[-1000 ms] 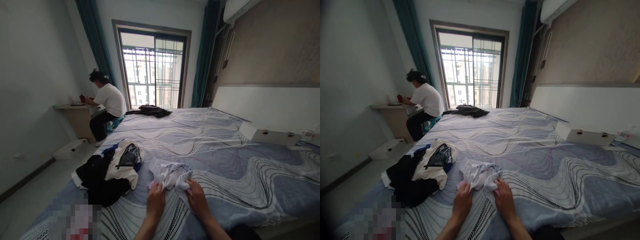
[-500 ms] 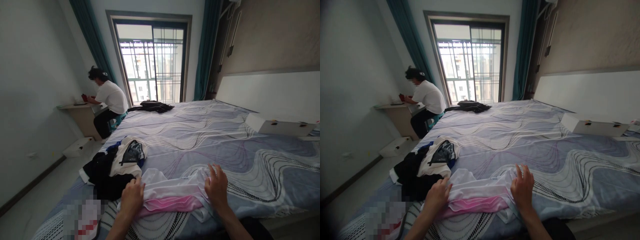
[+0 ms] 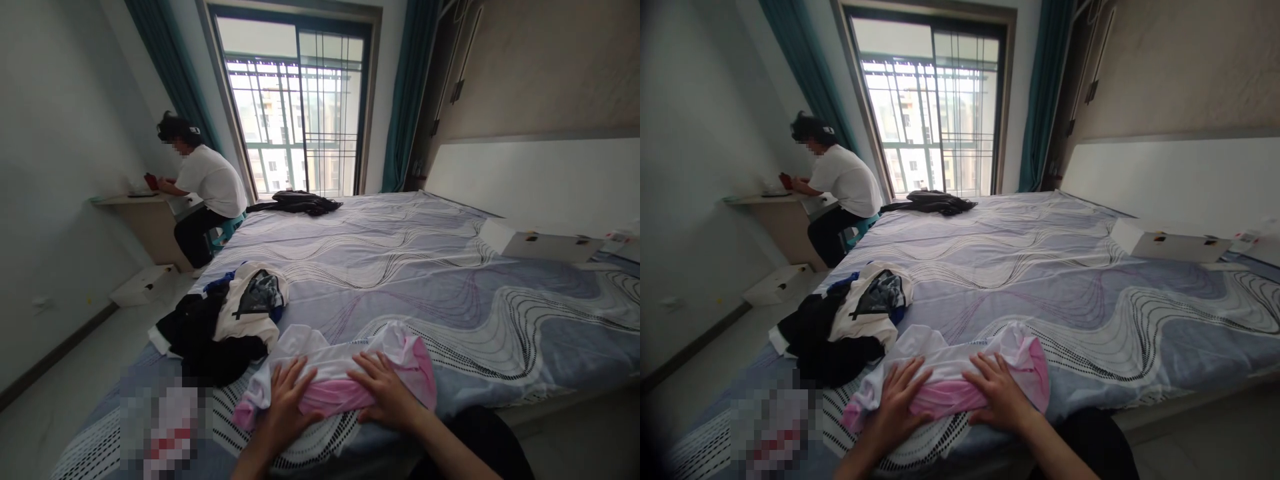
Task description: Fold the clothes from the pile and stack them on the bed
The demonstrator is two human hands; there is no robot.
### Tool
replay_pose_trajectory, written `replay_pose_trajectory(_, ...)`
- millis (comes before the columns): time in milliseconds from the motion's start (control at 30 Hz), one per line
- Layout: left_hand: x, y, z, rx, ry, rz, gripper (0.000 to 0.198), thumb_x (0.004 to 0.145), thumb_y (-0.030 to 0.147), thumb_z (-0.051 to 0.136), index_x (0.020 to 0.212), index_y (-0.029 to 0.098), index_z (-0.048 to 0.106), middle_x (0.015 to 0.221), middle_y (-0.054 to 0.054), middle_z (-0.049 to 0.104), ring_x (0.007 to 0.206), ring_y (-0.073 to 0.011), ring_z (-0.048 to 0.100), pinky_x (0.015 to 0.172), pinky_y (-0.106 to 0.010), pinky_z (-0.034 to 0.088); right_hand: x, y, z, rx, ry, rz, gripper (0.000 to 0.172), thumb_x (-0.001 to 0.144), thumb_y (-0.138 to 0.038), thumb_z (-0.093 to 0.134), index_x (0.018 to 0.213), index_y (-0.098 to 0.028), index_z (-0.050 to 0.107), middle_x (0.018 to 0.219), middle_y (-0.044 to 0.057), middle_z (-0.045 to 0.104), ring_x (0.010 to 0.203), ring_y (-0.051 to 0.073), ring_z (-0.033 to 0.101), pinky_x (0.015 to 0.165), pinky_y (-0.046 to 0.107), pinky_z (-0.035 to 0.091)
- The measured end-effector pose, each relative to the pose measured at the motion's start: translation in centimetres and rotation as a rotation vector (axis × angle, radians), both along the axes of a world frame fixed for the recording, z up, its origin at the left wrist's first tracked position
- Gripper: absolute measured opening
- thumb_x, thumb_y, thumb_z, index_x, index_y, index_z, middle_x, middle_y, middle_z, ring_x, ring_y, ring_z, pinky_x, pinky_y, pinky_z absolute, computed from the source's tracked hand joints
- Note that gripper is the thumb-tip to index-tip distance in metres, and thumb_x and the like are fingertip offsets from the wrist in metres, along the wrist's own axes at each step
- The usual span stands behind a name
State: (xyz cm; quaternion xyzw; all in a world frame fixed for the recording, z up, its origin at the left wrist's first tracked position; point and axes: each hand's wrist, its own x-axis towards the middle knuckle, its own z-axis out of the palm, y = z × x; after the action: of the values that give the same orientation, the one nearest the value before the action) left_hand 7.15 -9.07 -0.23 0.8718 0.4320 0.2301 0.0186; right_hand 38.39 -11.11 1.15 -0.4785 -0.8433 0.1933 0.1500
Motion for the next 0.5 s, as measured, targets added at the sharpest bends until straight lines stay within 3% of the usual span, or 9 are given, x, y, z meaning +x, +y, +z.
replay_pose_trajectory(67, -2.5, -0.4, 0.5, -0.031, 0.009, 0.014, 0.058, 0.080, 0.047, 0.072, 0.134, 0.031, 0.060, 0.147, -0.010, 0.054, 0.136, -0.0317, 0.049, 0.114, -0.055, 0.038, 2.5, -0.3, 0.0, 0.037, 0.015, -0.090, 0.054, 0.085, -0.037, 0.064, 0.139, -0.031, 0.058, 0.155, 0.008, 0.043, 0.143, 0.029, 0.037, 0.115, 0.049, 0.034)
replay_pose_trajectory(167, -4.8, -1.0, 1.7, -0.047, -0.058, 0.123, 0.024, 0.091, 0.041, 0.060, 0.106, 0.027, 0.073, 0.128, -0.008, 0.067, 0.121, -0.0255, 0.059, 0.105, -0.045, 0.048, 5.8, -0.7, -0.5, 0.190, 0.057, -0.242, 0.036, 0.085, -0.023, 0.054, 0.114, -0.029, 0.074, 0.134, 0.008, 0.062, 0.126, 0.028, 0.053, 0.106, 0.046, 0.043)
replay_pose_trajectory(233, -5.5, -1.3, 2.8, -0.018, -0.141, 0.198, 0.025, 0.095, 0.040, 0.053, 0.093, 0.025, 0.073, 0.116, -0.008, 0.071, 0.111, -0.0235, 0.063, 0.100, -0.042, 0.050, 7.2, -1.1, -0.7, 0.302, 0.109, -0.317, 0.032, 0.082, -0.023, 0.054, 0.103, -0.030, 0.077, 0.123, 0.007, 0.066, 0.116, 0.029, 0.058, 0.104, 0.049, 0.044)
replay_pose_trajectory(333, -5.6, -1.6, 4.2, 0.006, -0.267, 0.244, 0.031, 0.099, 0.036, 0.043, 0.088, 0.024, 0.069, 0.104, -0.007, 0.072, 0.102, -0.0203, 0.064, 0.097, -0.039, 0.049, 7.5, -2.1, -0.1, 0.390, 0.269, -0.384, 0.037, 0.080, -0.023, 0.049, 0.104, -0.029, 0.076, 0.115, 0.006, 0.070, 0.110, 0.028, 0.062, 0.098, 0.047, 0.047)
replay_pose_trajectory(400, -5.5, -1.8, 4.5, -0.042, -0.275, 0.198, 0.027, 0.098, 0.036, 0.046, 0.087, 0.023, 0.067, 0.101, -0.007, 0.071, 0.100, -0.0201, 0.063, 0.095, -0.037, 0.050, 6.9, -3.1, 1.1, 0.343, 0.366, -0.375, 0.041, 0.078, -0.022, 0.046, 0.104, -0.027, 0.076, 0.105, 0.006, 0.072, 0.102, 0.026, 0.065, 0.090, 0.040, 0.051)
replay_pose_trajectory(500, -5.3, -2.1, 3.9, -0.151, -0.150, 0.127, 0.024, 0.086, 0.041, 0.064, 0.104, 0.025, 0.069, 0.106, -0.008, 0.071, 0.101, -0.0248, 0.063, 0.091, -0.040, 0.052, 5.5, -4.8, 3.3, 0.081, 0.354, -0.241, 0.038, 0.073, -0.020, 0.045, 0.096, -0.025, 0.075, 0.088, 0.005, 0.074, 0.085, 0.024, 0.068, 0.076, 0.032, 0.051)
